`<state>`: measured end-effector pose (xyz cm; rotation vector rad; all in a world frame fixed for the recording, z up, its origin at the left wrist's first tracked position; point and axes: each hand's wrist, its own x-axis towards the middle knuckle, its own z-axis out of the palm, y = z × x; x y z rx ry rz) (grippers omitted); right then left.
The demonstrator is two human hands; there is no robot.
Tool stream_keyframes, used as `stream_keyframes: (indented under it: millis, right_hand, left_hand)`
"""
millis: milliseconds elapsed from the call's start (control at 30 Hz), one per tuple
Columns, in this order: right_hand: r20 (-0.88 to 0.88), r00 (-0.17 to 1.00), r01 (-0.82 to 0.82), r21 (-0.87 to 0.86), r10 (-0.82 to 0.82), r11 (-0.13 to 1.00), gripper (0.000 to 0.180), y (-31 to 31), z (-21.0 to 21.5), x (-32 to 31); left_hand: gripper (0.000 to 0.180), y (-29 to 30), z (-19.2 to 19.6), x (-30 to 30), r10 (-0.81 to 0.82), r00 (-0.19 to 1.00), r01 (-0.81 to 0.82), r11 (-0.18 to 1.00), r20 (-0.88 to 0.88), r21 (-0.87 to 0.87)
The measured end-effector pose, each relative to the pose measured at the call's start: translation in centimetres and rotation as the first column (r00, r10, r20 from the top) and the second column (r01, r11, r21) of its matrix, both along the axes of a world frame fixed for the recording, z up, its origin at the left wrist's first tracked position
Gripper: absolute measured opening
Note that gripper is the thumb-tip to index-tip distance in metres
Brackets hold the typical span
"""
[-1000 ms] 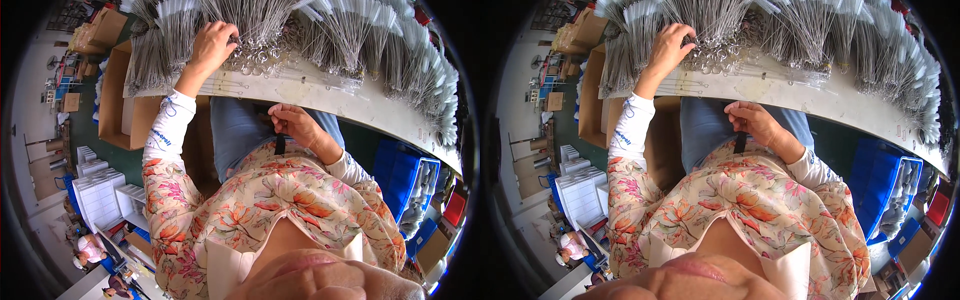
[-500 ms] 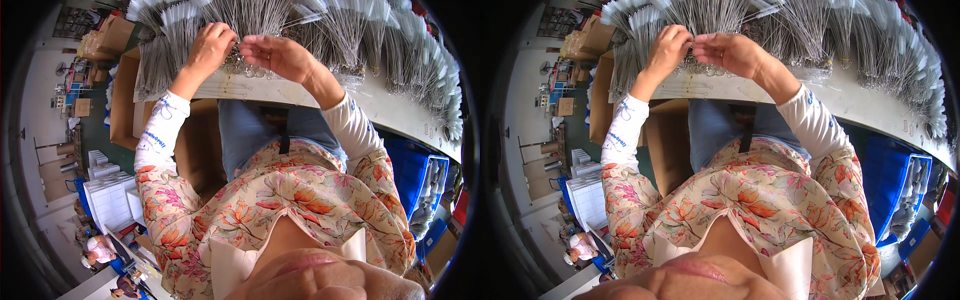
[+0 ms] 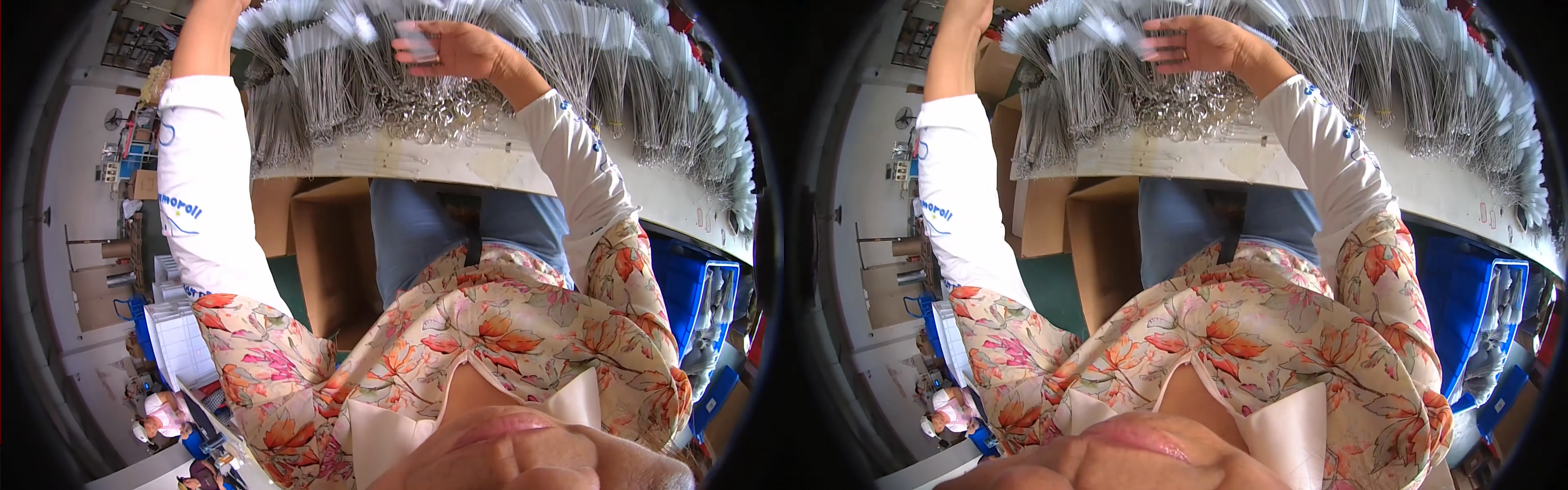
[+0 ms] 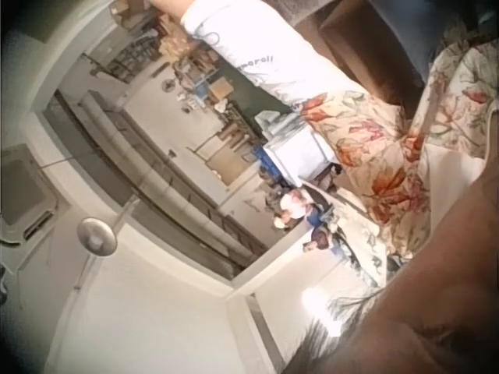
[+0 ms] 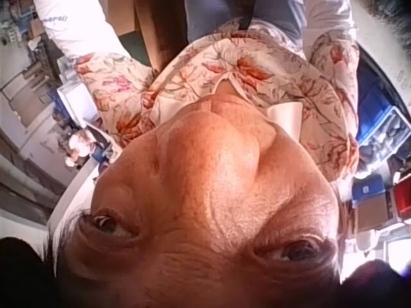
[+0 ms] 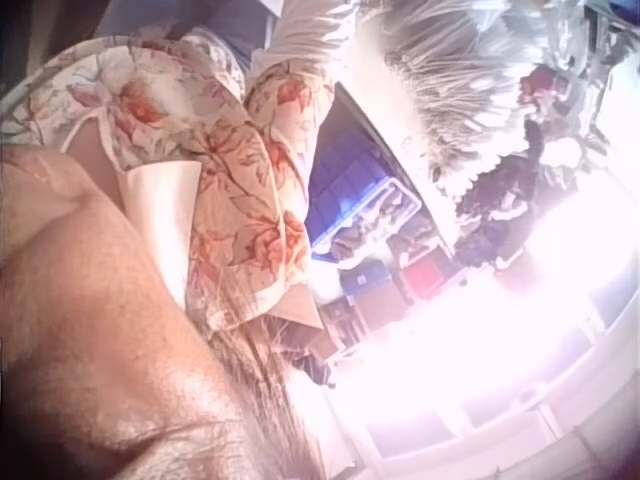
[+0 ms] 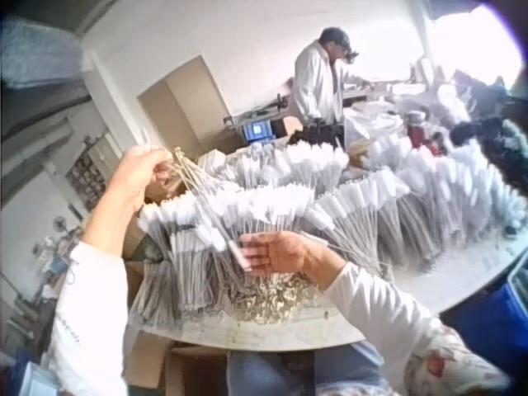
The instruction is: The person is seen assembling small white brushes by attaching them to a metal ring.
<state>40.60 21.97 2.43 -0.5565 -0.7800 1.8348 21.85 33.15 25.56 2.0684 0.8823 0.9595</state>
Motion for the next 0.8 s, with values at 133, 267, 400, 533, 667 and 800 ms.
stream_keyframes:
  millis: [133, 267, 400, 533, 667, 800]
  right_hand:
    - [0.044, 0.996, -0.076, 0.039, 0.074, 0.996, 0.036, -0.9, 1.7, -1.2]
    - [0.003, 0.981, -0.192, 0.142, 0.194, 0.971, 0.033, -2.2, 2.1, -2.2]
    - [-0.011, 0.968, -0.243, 0.218, 0.251, 0.945, 0.032, -3.6, 3.9, -4.1]
    - [0.110, 0.962, -0.269, 0.190, 0.252, 0.944, 0.034, -4.7, 4.5, -5.8]
    - [0.530, 0.805, -0.422, 0.199, 0.265, 0.884, 0.042, -6.3, 4.6, -7.7]
    - [0.419, 0.772, -0.610, 0.279, 0.478, 0.741, 0.062, -9.7, 5.4, -12.3]
  left_hand:
    - [0.010, 1.0, 5.3, 0.3, 0.128, 0.929, -0.017, 0.952, 0.346, -0.306]
    - [0.009, -0.1, 6.3, -0.7, 0.040, 0.983, -0.063, 0.990, -0.180, -0.126]
    - [0.012, -5.8, 7.6, -4.2, -0.057, 0.970, 0.039, 0.996, -0.238, -0.082]
    - [0.012, -7.5, 7.0, -7.1, 0.035, 0.972, -0.015, 0.996, -0.233, 0.089]
    - [0.012, -10.2, 6.0, -9.4, 0.081, 0.986, -0.056, 0.985, -0.148, 0.163]
    - [0.013, -17.7, 2.9, -7.7, 0.169, 0.966, -0.182, 0.982, 0.198, 0.051]
